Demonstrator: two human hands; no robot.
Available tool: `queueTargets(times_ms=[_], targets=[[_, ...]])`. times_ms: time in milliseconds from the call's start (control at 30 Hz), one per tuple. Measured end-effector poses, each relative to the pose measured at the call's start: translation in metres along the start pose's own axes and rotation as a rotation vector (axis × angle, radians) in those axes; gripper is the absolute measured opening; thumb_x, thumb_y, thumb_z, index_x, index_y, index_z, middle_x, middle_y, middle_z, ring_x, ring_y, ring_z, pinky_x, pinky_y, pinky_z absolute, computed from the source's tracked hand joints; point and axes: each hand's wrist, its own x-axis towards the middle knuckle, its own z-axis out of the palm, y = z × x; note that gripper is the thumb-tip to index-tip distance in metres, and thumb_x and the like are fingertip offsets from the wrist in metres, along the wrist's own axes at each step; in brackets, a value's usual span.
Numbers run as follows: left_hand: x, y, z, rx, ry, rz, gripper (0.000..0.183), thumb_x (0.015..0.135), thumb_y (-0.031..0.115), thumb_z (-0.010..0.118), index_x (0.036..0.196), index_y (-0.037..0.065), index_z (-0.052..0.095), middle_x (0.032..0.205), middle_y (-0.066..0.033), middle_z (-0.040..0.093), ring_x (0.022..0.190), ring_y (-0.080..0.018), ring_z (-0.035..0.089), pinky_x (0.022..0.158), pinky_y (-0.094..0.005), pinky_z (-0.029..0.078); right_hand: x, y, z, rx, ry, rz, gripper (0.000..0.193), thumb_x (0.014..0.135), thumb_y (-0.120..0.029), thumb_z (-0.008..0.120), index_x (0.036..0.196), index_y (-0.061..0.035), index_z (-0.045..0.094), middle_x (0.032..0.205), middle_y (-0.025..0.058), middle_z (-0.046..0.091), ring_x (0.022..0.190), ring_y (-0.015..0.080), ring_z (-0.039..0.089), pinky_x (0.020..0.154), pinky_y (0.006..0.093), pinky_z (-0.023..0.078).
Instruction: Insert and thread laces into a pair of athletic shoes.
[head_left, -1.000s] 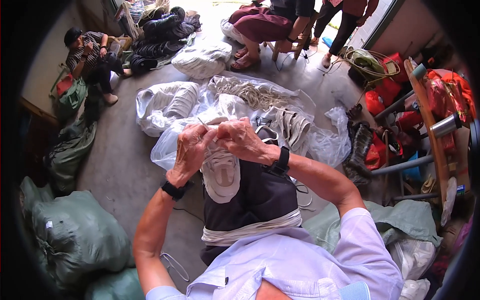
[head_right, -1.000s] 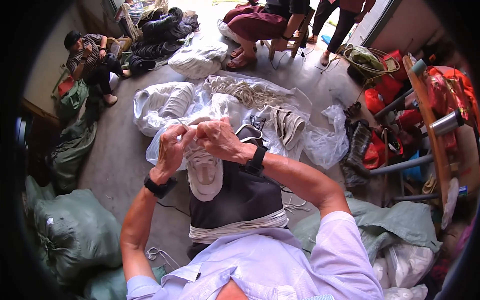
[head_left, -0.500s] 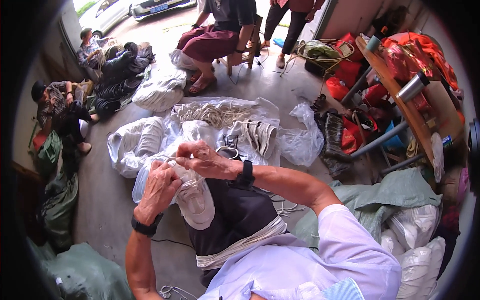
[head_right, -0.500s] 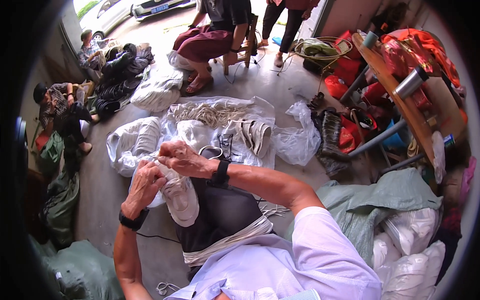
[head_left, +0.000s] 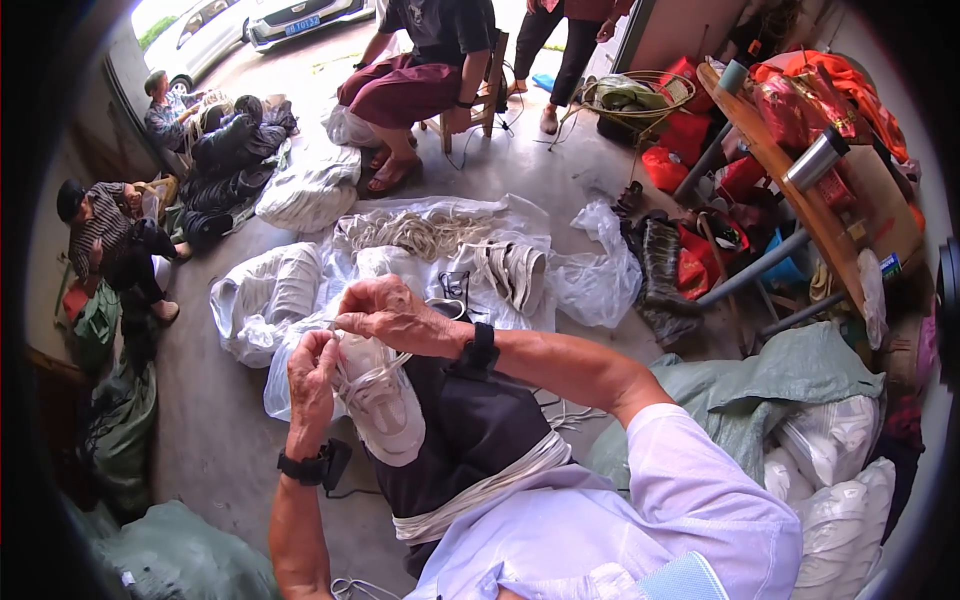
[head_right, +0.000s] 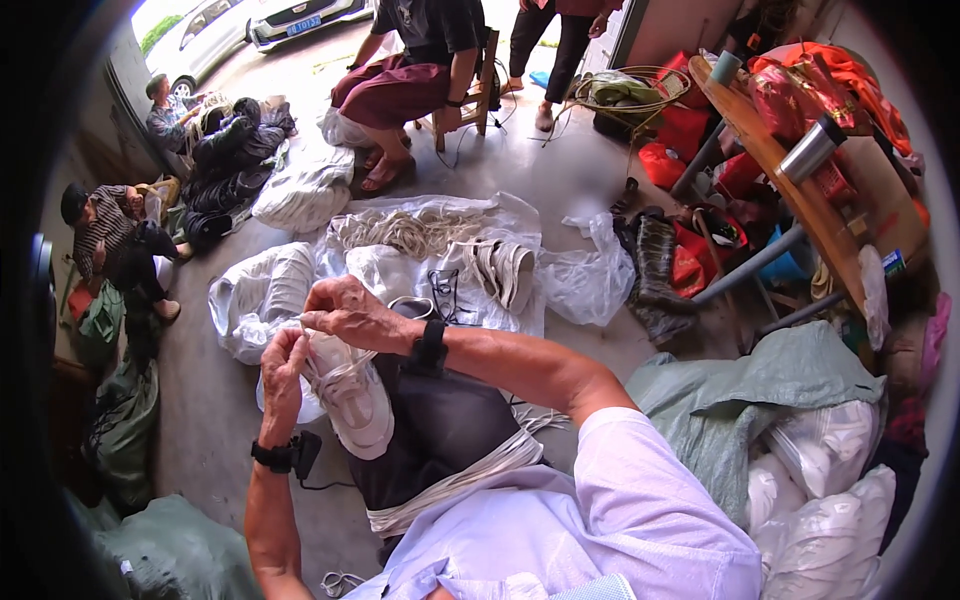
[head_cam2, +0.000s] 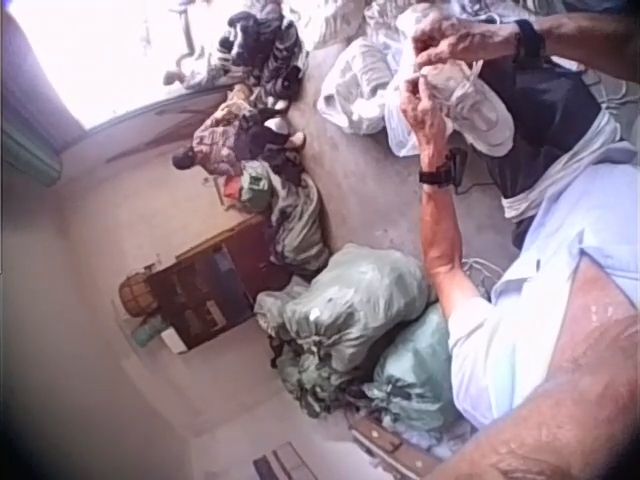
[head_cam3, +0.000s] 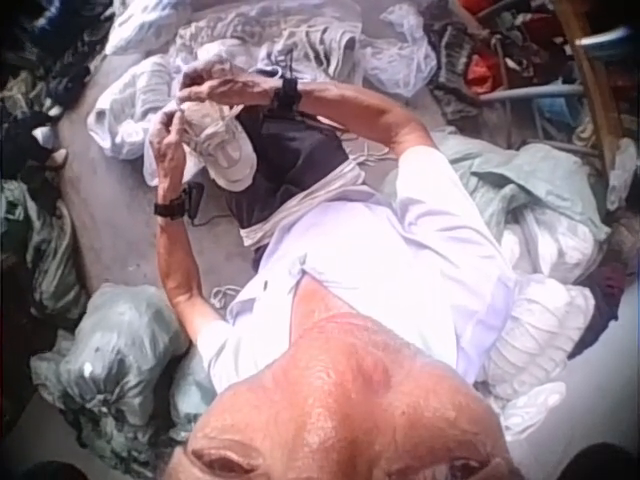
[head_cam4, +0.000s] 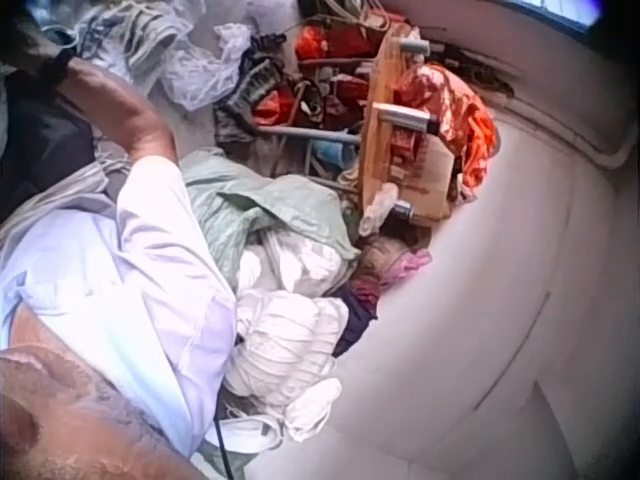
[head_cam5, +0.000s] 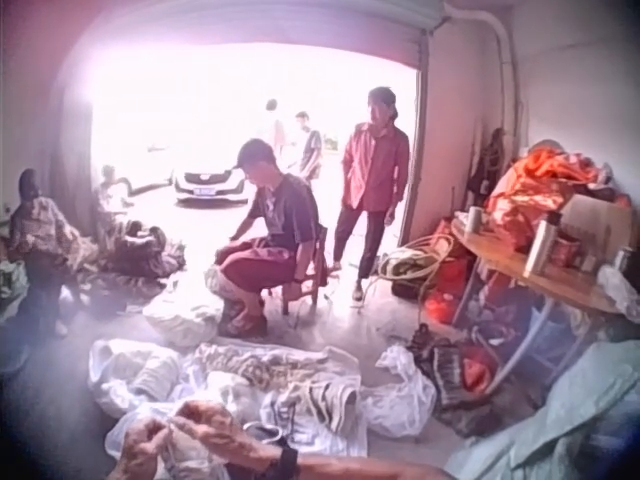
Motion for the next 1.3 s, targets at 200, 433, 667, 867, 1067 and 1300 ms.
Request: queueTargets(times_ms=[200,433,667,867,1067,1300], targets=[[0.002,0.009,-0.001,0.028,-0.075,0.009,0.019,0.101,0.014,0.065,0.110,-0.001,0.072,0.087,0.0009,0.065,0.079,-0.0061,0.056,0.072,-0.0236,0.046,-0.009,-0.004,-0.007,-0.145,0.011,-0.173,0.016,0.092,-0.013,0.069,0.094,0.0030,0.068,0.078,0.0117,0.070,0.070,0.0194,0.066,0.063,0.0365,0.052],[0.002,0.004,0.000,0.034,-0.003,0.038,0.021,0.104,0.019,0.063,0.097,0.000,0.067,0.079,0.0033,0.061,0.077,-0.0067,0.052,0.071,-0.0252,0.044,-0.021,0.015,-0.003,-0.817,-0.149,-0.602,0.014,0.079,-0.005,0.068,0.093,-0.0076,0.064,0.096,0.0110,0.059,0.098,0.0305,0.056,0.088,0.0444,0.039],[0.002,0.000,0.002,0.032,0.001,0.023,0.022,0.106,0.022,0.060,0.096,0.002,0.064,0.084,0.0050,0.057,0.079,-0.0052,0.048,0.073,-0.0230,0.041,-0.024,0.016,-0.001,-1.180,-0.308,-0.453,0.021,0.063,-0.010,0.073,0.083,-0.0043,0.067,0.101,0.0115,0.058,0.103,0.0294,0.053,0.088,0.0446,0.037],[0.004,-0.006,0.009,-0.029,0.042,-0.002,0.021,0.107,0.021,0.059,0.094,0.004,0.063,0.085,0.0055,0.058,0.079,-0.0040,0.048,0.074,-0.0217,0.040,-0.020,0.023,-0.001,-1.161,-0.412,-0.387,0.016,0.063,-0.012,0.073,0.077,-0.0067,0.068,0.097,0.0097,0.060,0.101,0.0285,0.053,0.088,0.0442,0.037],[0.000,-0.009,0.008,-0.236,0.067,-0.040,0.020,0.107,0.022,0.060,0.094,0.006,0.064,0.085,0.0059,0.059,0.079,-0.0034,0.048,0.074,-0.0207,0.040,-0.020,0.037,-0.007,-0.874,-0.318,-0.335,0.005,0.068,-0.011,0.066,0.072,-0.0100,0.063,0.094,0.0062,0.062,0.101,0.0294,0.054,0.087,0.0457,0.036],[0.002,-0.005,0.005,-0.210,-0.002,-0.037,0.020,0.107,0.022,0.060,0.094,0.007,0.064,0.085,0.0061,0.060,0.079,-0.0033,0.048,0.076,-0.0208,0.039,-0.013,0.039,-0.007,-0.938,-0.391,-0.391,0.017,0.063,-0.006,0.071,0.066,-0.0127,0.056,0.088,0.0036,0.059,0.095,0.0269,0.054,0.083,0.0420,0.034]])
